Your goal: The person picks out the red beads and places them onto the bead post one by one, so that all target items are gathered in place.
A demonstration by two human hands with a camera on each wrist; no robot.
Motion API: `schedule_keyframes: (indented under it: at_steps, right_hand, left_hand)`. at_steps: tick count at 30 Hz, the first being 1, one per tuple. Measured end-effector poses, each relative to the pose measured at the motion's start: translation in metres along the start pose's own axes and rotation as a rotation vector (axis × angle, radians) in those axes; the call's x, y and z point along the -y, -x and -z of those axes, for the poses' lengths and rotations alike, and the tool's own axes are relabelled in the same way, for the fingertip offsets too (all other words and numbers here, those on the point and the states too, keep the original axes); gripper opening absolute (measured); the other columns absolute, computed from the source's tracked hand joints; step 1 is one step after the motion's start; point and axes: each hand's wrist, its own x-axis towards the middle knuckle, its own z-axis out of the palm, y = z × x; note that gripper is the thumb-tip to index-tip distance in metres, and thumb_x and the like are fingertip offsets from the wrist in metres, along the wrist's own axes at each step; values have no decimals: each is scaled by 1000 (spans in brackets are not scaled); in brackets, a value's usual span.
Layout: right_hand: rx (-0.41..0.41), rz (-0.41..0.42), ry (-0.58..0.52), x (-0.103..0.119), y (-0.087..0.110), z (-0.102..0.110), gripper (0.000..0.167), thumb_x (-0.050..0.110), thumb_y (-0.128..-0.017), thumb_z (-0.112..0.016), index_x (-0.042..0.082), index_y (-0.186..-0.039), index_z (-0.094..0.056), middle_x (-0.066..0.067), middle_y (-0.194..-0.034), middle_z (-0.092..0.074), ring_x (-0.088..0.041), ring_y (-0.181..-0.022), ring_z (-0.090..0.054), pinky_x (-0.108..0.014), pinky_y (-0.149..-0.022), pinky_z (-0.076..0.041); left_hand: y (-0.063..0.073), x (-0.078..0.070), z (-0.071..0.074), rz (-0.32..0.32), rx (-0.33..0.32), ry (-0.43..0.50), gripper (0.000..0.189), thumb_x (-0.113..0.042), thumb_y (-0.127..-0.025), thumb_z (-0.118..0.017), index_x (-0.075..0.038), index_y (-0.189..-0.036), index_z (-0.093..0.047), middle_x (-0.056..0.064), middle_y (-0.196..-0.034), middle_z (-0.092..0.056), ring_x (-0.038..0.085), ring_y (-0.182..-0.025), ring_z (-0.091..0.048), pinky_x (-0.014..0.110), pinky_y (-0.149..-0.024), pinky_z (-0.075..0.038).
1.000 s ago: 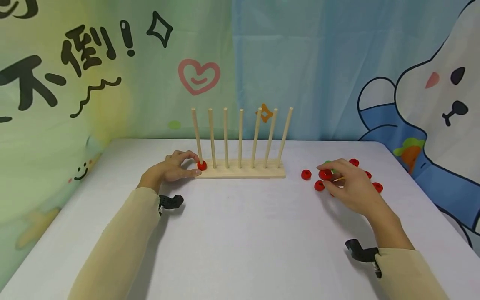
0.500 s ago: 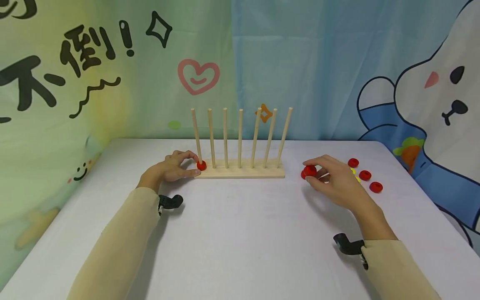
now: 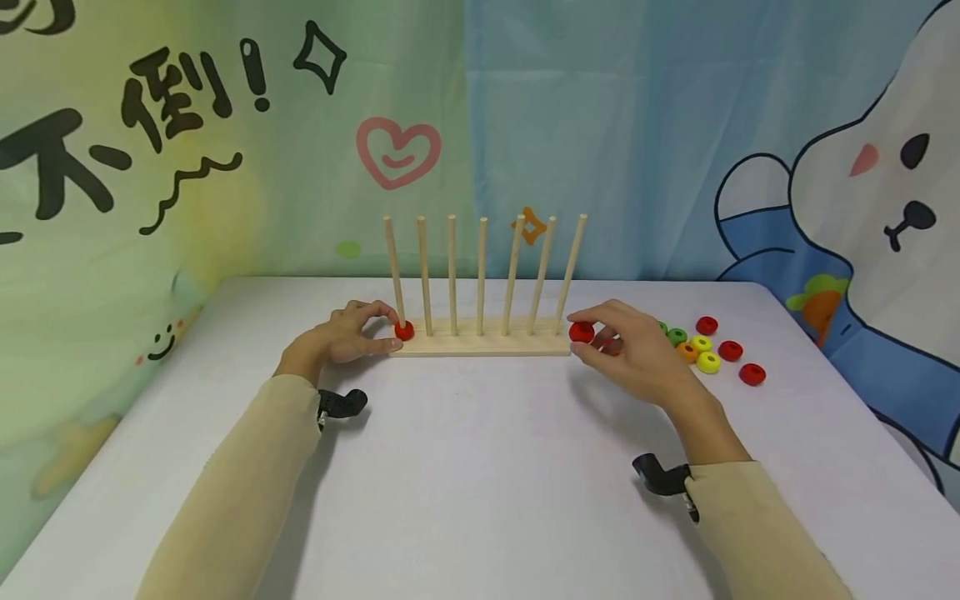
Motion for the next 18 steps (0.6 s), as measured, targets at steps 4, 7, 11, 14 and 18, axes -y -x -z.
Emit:
schedule_keyframes:
  at_steps: [4,7,11,14,18]
  right_hand:
    - [11,5,-23,5,-6,-4,35,23,-90,-73,21,-124,-66,4,-111,-63,-16,-87,-63,-30,-73,-54]
    - [22,9,-36,9,-10,-7,34,28,-92,-71,22,-125,-65,5,-112,-63,-15,-88,-64,-29,-73,-54]
    - [20,34,-47,12,-16,-10,35,29,-93,-71,22,-126,-65,6,-111,-63,-13,-87,-62,-31,-73,-55]
    - [12,63,-42,14,-21,-12,36,28,-93,-70,21,-128,-65,6,-109,-64,-11,-87,-61,-30,-73,-54]
    - [-1,128,-49,20,-30,-14,36,25,-93,-70,19,-128,-64,7,-104,-63,-11,-85,-60,-29,-73,-54]
  left_hand:
    - [1,0,1,3,2,8,49,-65,-84,-64,-41,-124,-49,7,-156,-24,37,-137,-25,66,-102,-29]
    - [3,0,1,10,2,11,48,-64,-84,-65,-41,-124,-49,7,-156,-24,37,-137,-25,66,-102,-29]
    - [4,-1,1,15,6,17,48,-64,-84,-65,-42,-124,-49,7,-156,-24,37,-137,-25,66,-102,-29]
    - [3,-1,2,12,4,18,48,-64,-84,-65,-42,-123,-49,6,-156,-23,37,-137,-25,66,-102,-29]
    - [3,-2,2,9,-2,22,47,-64,-84,-66,-42,-123,-50,6,-156,-23,37,-137,-25,66,-102,-29]
